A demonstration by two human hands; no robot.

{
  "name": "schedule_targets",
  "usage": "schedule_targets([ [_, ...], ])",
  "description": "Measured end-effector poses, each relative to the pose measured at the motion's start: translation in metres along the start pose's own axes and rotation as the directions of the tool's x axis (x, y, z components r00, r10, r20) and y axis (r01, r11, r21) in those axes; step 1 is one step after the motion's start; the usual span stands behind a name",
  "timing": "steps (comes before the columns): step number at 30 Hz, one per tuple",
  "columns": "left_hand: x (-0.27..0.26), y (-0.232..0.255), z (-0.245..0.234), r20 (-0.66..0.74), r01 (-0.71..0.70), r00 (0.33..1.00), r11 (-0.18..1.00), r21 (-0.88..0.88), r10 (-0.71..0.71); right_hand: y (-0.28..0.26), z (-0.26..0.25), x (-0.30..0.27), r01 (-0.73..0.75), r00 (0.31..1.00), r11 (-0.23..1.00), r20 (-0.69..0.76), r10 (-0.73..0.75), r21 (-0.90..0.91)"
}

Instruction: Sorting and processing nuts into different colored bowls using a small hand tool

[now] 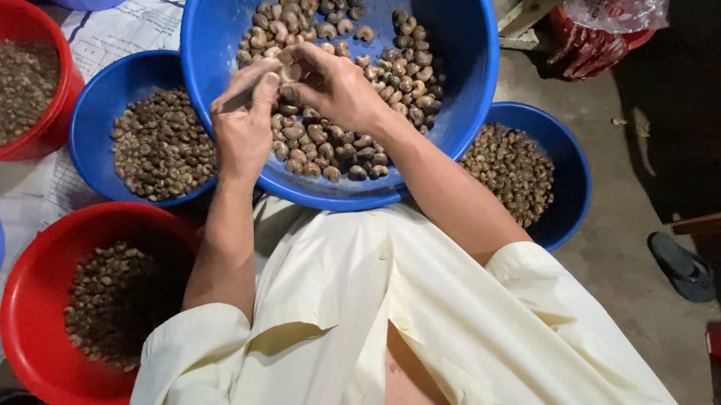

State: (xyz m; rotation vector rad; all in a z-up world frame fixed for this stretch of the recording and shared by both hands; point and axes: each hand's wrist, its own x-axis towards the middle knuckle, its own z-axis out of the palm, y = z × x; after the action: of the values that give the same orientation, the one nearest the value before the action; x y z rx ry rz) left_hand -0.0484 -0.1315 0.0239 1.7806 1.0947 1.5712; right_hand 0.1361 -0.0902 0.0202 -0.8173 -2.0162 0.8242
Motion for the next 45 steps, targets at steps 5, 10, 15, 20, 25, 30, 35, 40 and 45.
schedule_targets([
  [5,0.0,0.009,0.0,0.019,0.06,0.998,0.996,-0.073,-0.059,-0.018,-0.003,0.0,-0.094,0.996,0.996,0.012,0.094,-0.006],
  [10,0.001,0.015,-0.001,0.012,0.048,0.999,0.997,-0.058,-0.048,-0.028,-0.002,0.002,-0.22,0.975,0.972,0.045,0.216,0.088],
  [15,0.0,0.007,-0.001,0.049,0.055,0.998,0.985,-0.161,-0.048,-0.042,-0.009,0.004,-0.417,0.906,0.736,0.179,0.383,0.533],
  [20,-0.001,0.015,-0.002,0.001,0.073,0.997,0.997,-0.041,-0.073,-0.034,-0.013,0.005,-0.434,0.897,0.72,0.189,0.399,0.541],
  [25,0.001,0.013,0.0,-0.037,0.08,0.996,0.997,-0.014,-0.08,-0.033,-0.035,0.0,-0.216,0.963,0.913,-0.081,0.258,0.345],
  [30,-0.003,-0.003,0.003,0.019,0.035,0.999,0.998,-0.046,-0.034,-0.044,-0.093,-0.045,-0.179,0.853,0.983,-0.49,0.178,0.044],
  [35,-0.003,0.005,0.004,0.049,0.16,0.987,0.978,-0.136,-0.155,-0.012,-0.141,-0.114,-0.207,0.64,0.974,-0.741,0.205,0.092],
  [40,-0.002,0.01,0.002,0.072,0.154,0.987,0.982,-0.111,-0.147,0.069,-0.17,-0.203,-0.332,0.577,0.926,-0.738,0.349,0.178],
  [45,-0.001,0.016,0.004,0.099,0.183,0.98,0.978,-0.104,-0.173,0.117,-0.179,-0.252,-0.656,0.523,0.751,-0.676,0.52,0.07],
])
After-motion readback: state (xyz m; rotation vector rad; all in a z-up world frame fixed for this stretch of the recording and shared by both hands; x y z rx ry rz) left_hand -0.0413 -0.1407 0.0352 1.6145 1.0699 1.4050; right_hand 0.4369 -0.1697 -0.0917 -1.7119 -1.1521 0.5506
